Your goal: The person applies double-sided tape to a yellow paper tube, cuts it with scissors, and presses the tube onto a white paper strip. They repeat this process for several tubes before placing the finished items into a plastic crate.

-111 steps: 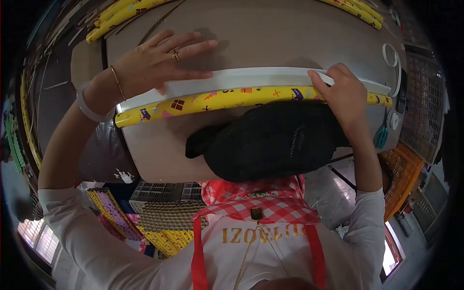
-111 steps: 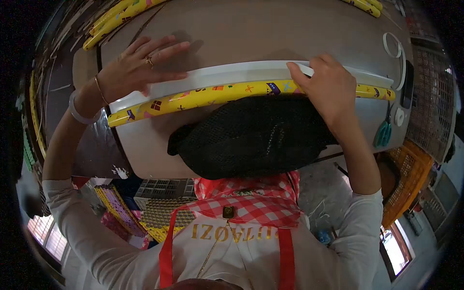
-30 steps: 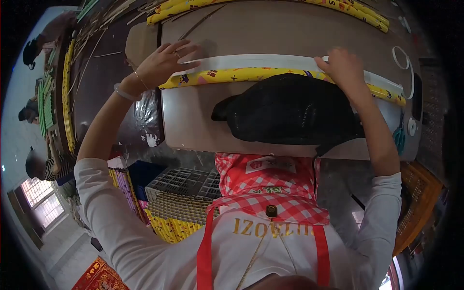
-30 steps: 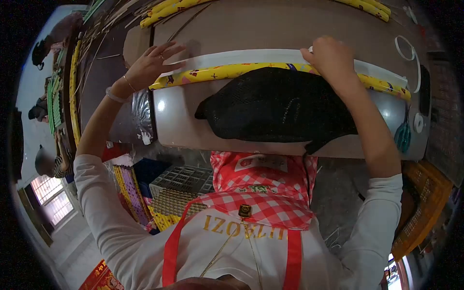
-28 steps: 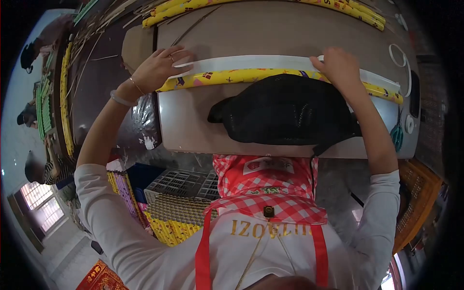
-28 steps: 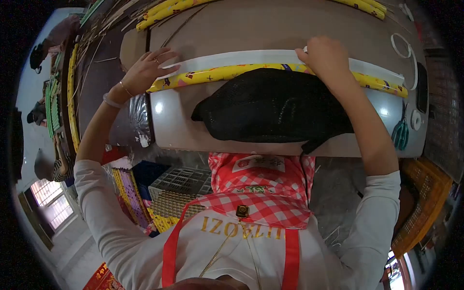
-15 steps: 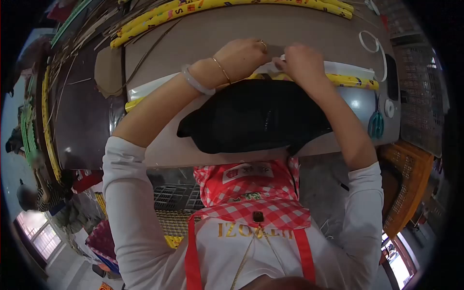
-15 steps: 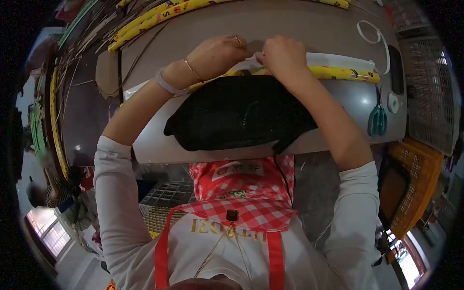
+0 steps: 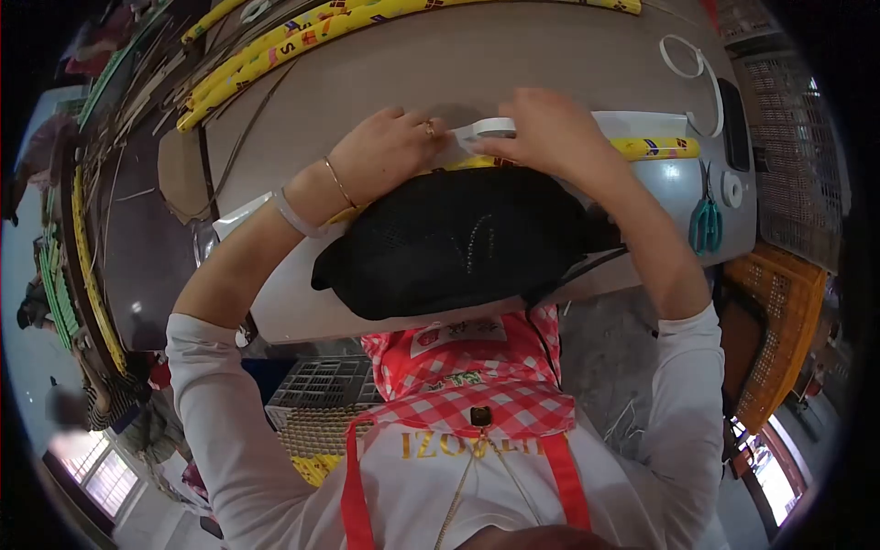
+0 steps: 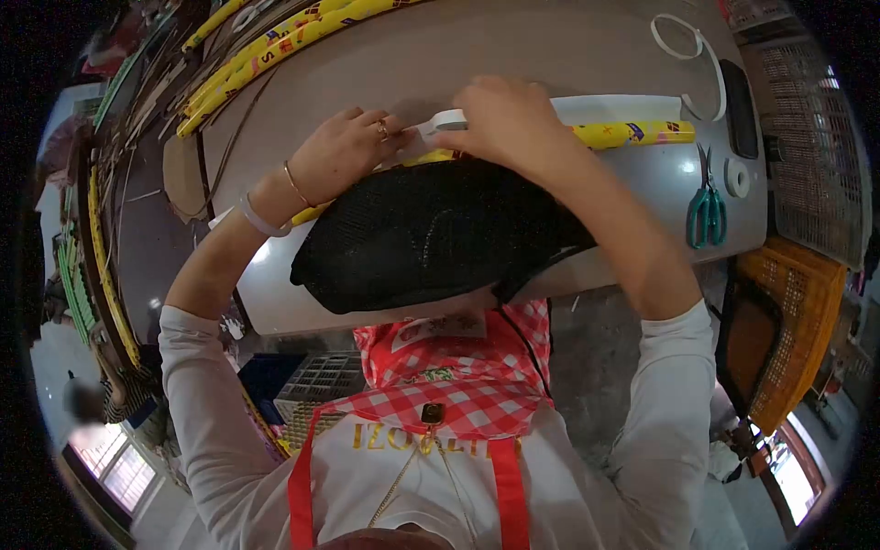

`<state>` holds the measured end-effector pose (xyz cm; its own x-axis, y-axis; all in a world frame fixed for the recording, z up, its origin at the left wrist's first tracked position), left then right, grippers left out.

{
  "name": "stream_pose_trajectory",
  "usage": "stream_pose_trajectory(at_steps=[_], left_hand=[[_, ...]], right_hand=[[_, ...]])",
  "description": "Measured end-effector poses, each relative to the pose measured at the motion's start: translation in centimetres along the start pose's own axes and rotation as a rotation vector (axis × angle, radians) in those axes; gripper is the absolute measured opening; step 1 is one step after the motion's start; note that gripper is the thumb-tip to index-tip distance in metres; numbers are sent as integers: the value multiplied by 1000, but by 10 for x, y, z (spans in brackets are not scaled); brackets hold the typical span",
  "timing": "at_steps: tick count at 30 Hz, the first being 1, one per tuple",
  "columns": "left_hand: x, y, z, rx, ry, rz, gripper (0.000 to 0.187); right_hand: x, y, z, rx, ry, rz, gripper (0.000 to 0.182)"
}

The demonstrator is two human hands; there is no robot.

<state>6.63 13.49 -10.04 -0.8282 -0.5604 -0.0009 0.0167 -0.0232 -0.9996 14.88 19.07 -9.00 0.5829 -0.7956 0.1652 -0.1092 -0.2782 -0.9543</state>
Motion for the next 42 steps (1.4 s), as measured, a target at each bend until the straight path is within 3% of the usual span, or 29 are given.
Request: stream_pose_trajectory(at_steps=[5,7,10,13,16,20,22,26,28,34,42], left_hand=[[-1,-12,4,-22,57,47,36],[-1,4,-2,37,-40,-112,39],[0,7,-3,66,-39,-108,42],[0,-5,-1,18,30,2,34],[0,-5,-4,86,22,-65,33],[5,-7,-6,92,72,-49,39],[7,-3,-10,89,49,-69,45],[6,-4,-12,136,20,-90,44],[6,-6,-12,155,25,-73,45],[6,-4,-12,165,28,-77,46],[7,-7,-11,149,30,-46,46]], right_hand=[[16,-11,37,-52,33,-47,48],[23,-15,55,-52,57,-74,49],[37,-32,81,-101,59,-23,40],[53,-33,126,-148,213,-63,35],[71,-26,172,-459,401,-76,30],[80,-20,193,-505,436,-42,28],[76,-29,184,-357,279,76,26],[71,-27,182,-267,293,112,24],[71,-30,181,-297,258,199,34],[76,-40,165,-9,338,325,34],[71,-40,149,222,391,310,33]])
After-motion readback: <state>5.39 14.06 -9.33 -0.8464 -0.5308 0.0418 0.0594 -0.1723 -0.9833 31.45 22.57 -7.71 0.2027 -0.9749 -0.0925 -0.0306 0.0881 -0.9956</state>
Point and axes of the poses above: each hand's wrist, its own x-axis away from the middle knuckle, its own y-axis out of the palm, z = x × y, the point moved 10 cm from there along -x, towards the middle knuckle, and after that the axes turned 1 degree about x, right-handed, at the moved point
